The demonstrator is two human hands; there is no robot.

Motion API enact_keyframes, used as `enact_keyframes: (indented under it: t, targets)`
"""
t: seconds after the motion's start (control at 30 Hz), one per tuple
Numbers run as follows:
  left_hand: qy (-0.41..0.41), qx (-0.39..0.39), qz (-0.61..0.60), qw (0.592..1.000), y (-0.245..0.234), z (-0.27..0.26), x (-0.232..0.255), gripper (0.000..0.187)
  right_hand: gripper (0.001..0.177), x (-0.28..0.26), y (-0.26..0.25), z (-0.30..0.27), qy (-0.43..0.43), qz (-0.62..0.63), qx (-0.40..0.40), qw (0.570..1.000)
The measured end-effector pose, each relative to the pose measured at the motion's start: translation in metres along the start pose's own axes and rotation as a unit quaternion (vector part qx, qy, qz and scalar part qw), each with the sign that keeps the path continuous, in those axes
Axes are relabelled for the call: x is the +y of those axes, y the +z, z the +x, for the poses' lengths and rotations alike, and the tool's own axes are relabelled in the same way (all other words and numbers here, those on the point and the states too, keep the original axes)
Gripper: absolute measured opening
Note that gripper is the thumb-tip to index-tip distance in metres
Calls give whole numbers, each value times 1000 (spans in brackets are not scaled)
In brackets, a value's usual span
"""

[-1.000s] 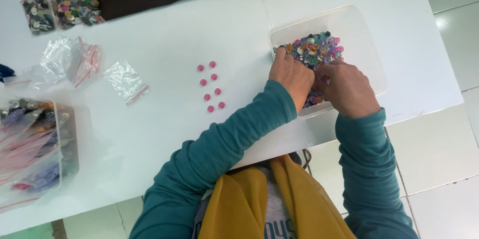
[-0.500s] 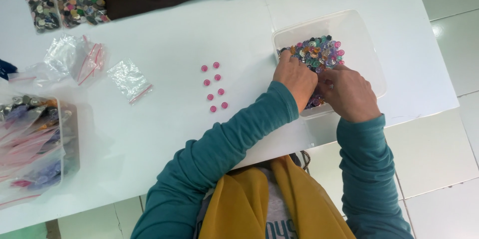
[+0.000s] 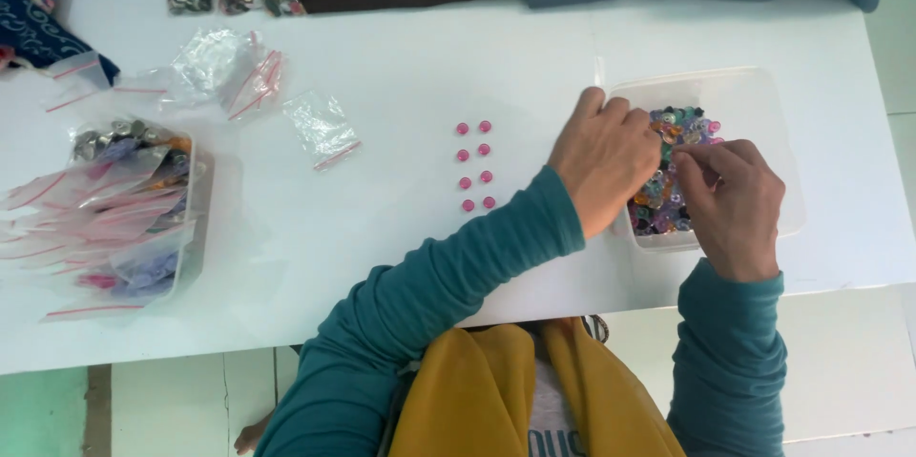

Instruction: Sorting small colorful buttons and placing them into small plastic bags for packaging

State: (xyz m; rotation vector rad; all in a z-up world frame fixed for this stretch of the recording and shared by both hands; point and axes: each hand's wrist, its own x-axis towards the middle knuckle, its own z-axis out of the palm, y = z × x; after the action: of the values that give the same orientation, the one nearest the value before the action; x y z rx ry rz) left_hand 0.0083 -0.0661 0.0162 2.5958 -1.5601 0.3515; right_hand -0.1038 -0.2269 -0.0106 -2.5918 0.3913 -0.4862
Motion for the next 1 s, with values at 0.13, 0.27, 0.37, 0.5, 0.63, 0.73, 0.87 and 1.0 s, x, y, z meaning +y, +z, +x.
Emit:
enact_keyframes:
  t: [0.13, 0.27, 0.37, 0.5, 0.63, 0.73, 0.87, 1.0]
  targets:
    - [-71, 63, -19, 995, -4, -28, -63, 16, 12, -70, 5, 16, -52, 92, 39, 994]
    - [-156, 116, -81, 978, 19, -61, -121, 13, 12, -112, 56, 35, -146, 150, 49, 977]
    - [-206, 102, -114, 967, 48, -81, -143, 16, 12, -121, 110, 50, -163, 185, 37, 968]
    - [-231, 105, -112, 961, 86, -97, -153, 16, 11, -100, 180, 71, -127, 141, 2, 982]
    - [-236, 93, -90, 963, 112, -97, -153, 15, 14, -102, 187, 73, -108, 75, -45, 990]
    - [-253, 68, -98, 960, 117, -95, -152, 14, 16, -106, 185, 72, -101, 41, -62, 992]
    - [-258, 50, -118, 958, 112, -96, -152, 15, 16, -103, 189, 73, -109, 21, -60, 992]
    - [-266, 40, -146, 952, 101, -104, -149, 18, 17, -107, 186, 72, -107, 35, -55, 992]
